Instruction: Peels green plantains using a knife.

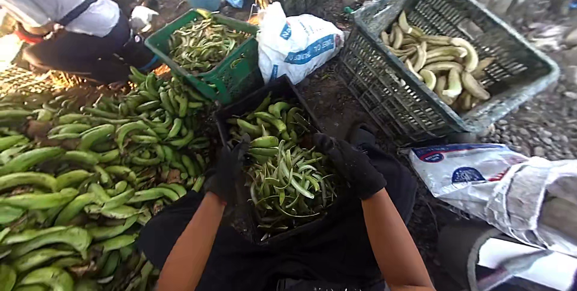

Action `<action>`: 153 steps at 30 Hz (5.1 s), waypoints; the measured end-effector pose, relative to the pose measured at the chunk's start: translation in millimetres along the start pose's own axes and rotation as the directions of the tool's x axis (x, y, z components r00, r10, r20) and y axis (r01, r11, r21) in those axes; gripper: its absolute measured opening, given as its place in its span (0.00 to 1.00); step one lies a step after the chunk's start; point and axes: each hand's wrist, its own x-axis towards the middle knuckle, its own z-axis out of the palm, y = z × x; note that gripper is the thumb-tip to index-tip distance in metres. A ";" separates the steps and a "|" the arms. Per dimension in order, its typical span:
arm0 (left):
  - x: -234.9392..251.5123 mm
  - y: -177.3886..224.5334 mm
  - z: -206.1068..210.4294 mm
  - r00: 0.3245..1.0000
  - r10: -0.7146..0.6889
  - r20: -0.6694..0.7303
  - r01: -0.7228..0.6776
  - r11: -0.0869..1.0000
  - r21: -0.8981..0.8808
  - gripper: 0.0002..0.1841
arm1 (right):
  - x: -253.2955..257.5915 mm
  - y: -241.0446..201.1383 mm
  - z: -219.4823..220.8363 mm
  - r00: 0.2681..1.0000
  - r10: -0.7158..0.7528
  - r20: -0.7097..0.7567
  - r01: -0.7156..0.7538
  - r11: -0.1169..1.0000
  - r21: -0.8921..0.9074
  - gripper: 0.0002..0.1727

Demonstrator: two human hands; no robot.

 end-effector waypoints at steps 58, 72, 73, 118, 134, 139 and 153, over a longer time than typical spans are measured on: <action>-29.2 -85.8 64.1 0.940 -0.113 0.322 -0.104 0.803 0.587 0.33 | -50.8 -5.8 166.6 0.857 0.451 0.249 -0.503 0.838 0.212 0.32; -20.4 -105.6 24.5 0.913 0.055 0.404 -0.247 0.863 0.441 0.30 | -94.5 -11.8 132.8 0.847 0.427 0.318 -0.522 0.779 0.346 0.28; -22.0 -105.1 20.0 0.898 0.086 0.432 -0.288 0.857 0.428 0.29 | -95.0 -9.7 129.5 0.848 0.423 0.318 -0.515 0.800 0.309 0.28; -74.2 -159.4 30.1 0.792 -0.537 0.291 0.597 0.782 -0.179 0.21 | -72.3 -6.5 181.9 0.767 0.424 0.482 -0.458 0.887 -0.053 0.33; -59.9 -144.3 55.8 0.876 -0.475 -0.085 0.481 0.874 0.073 0.27 | -77.9 20.9 179.4 0.840 0.397 0.369 -0.423 0.906 -0.012 0.30; -65.7 -115.8 59.0 0.985 -0.160 0.069 0.132 0.943 0.304 0.23 | -89.6 18.9 171.4 0.851 0.446 0.278 -0.495 0.858 0.136 0.28; -41.8 -117.3 61.5 0.937 -0.225 0.266 0.108 0.914 0.391 0.21 | -62.9 10.4 177.4 0.853 0.480 0.204 -0.412 0.860 -0.301 0.33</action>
